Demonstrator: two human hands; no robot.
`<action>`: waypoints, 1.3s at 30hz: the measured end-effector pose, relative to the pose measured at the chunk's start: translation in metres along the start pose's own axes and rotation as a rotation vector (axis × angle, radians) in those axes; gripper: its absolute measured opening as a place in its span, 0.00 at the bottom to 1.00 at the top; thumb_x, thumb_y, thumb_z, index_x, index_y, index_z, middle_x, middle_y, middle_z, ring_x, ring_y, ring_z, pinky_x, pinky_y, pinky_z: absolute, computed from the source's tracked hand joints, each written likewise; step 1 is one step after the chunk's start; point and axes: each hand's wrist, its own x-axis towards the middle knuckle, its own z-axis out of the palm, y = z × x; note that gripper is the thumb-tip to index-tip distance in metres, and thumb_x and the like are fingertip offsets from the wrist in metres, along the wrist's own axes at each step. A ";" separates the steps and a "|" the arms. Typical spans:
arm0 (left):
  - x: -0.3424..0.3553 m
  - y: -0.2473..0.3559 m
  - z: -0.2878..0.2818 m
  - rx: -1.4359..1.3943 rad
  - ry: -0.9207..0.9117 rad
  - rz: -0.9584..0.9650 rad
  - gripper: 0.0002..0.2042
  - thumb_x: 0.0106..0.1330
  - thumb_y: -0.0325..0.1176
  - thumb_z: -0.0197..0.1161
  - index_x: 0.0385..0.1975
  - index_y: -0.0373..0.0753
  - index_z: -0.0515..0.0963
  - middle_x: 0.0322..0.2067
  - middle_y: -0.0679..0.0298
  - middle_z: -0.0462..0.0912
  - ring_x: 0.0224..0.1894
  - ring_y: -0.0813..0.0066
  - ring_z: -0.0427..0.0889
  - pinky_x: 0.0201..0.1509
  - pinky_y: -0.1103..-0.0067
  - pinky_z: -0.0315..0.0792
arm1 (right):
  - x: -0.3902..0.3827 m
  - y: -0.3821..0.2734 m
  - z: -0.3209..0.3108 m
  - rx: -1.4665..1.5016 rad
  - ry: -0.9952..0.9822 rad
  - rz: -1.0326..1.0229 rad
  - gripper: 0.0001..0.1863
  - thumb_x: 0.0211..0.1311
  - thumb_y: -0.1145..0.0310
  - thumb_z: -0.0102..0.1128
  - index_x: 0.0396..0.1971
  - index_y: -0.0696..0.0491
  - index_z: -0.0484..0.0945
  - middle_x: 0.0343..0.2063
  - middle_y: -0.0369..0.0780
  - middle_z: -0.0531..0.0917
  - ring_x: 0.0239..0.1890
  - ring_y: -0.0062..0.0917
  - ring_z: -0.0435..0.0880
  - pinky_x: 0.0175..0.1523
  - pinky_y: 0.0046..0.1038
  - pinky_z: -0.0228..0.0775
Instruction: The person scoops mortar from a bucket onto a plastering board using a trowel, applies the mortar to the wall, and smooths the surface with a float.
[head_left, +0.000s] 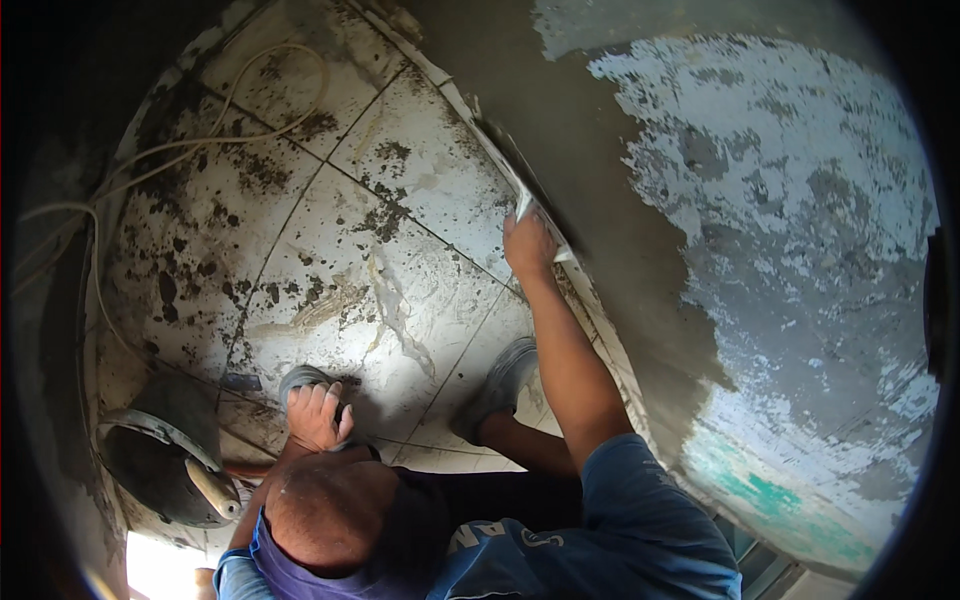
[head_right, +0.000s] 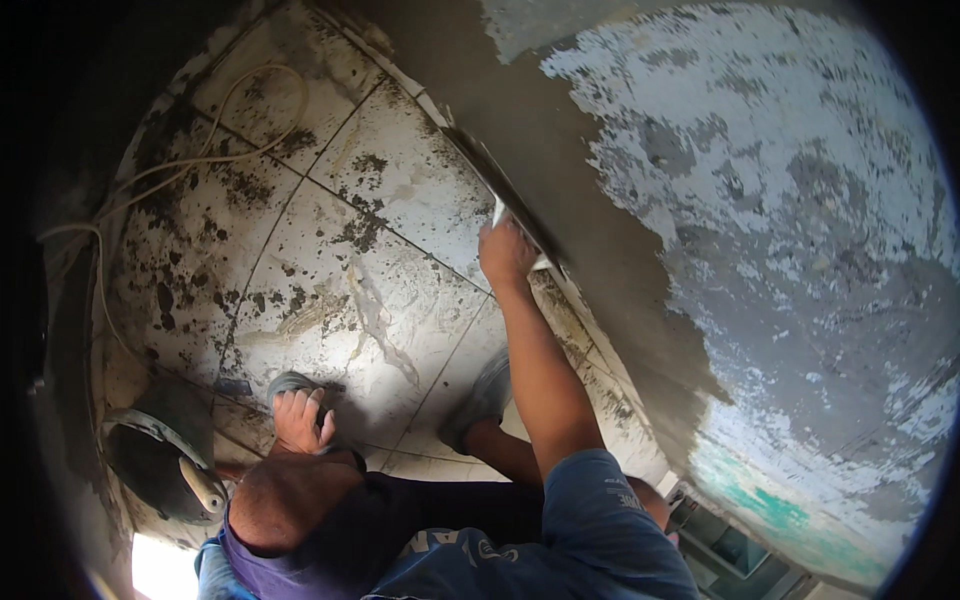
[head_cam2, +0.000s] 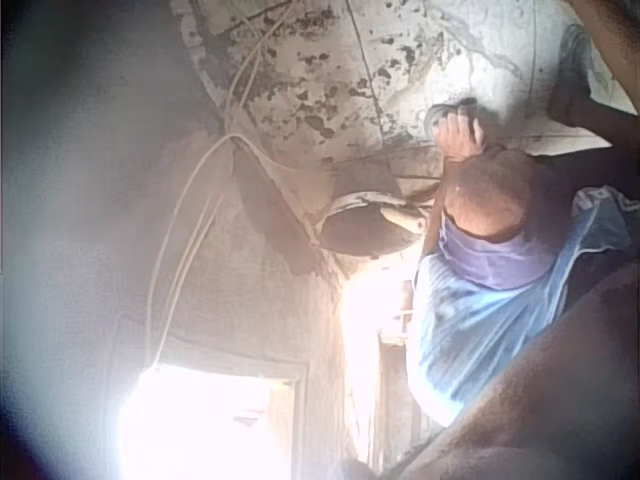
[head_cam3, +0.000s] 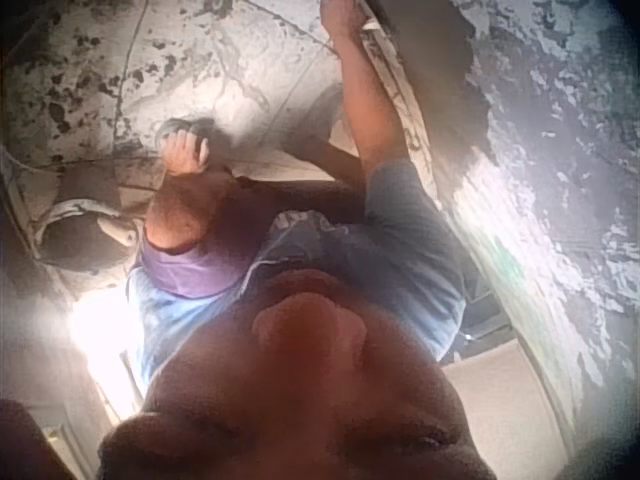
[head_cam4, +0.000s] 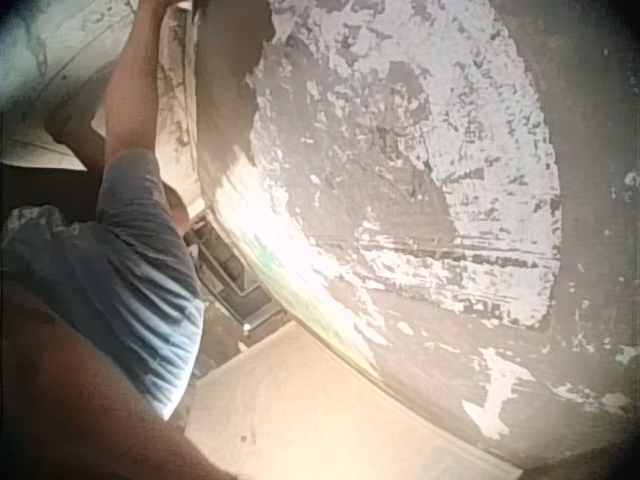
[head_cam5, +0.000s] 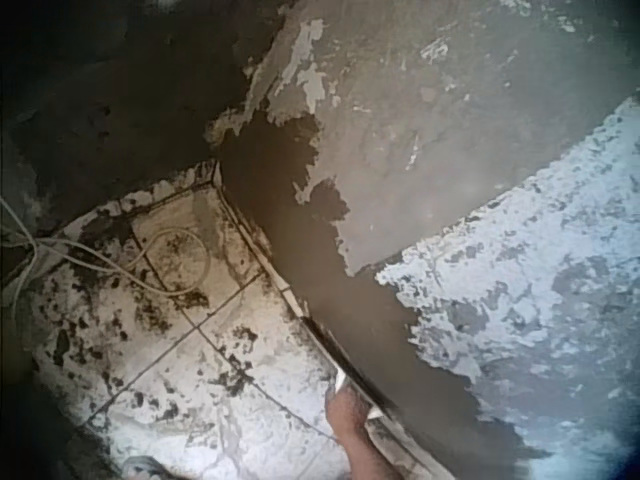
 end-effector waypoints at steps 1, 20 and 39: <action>0.000 0.000 0.001 -0.001 0.009 -0.010 0.21 0.51 0.42 0.63 0.43 0.36 0.76 0.30 0.59 0.73 0.31 0.61 0.71 0.38 0.66 0.61 | 0.002 -0.003 -0.005 0.011 0.039 -0.047 0.26 0.64 0.56 0.51 0.53 0.62 0.66 0.38 0.55 0.81 0.42 0.50 0.81 0.48 0.46 0.73; 0.004 0.006 0.000 0.038 -0.032 0.002 0.20 0.51 0.41 0.63 0.43 0.37 0.76 0.30 0.58 0.74 0.32 0.60 0.71 0.38 0.65 0.60 | -0.073 0.024 -0.080 0.325 0.172 0.033 0.19 0.63 0.64 0.56 0.50 0.57 0.72 0.40 0.53 0.81 0.41 0.42 0.83 0.47 0.38 0.72; 0.000 0.006 0.001 0.070 -0.005 0.014 0.19 0.53 0.41 0.62 0.42 0.37 0.76 0.28 0.59 0.72 0.30 0.60 0.70 0.38 0.66 0.60 | 0.006 -0.058 -0.118 0.297 0.067 0.062 0.20 0.64 0.62 0.52 0.52 0.57 0.68 0.29 0.48 0.84 0.35 0.42 0.85 0.45 0.44 0.75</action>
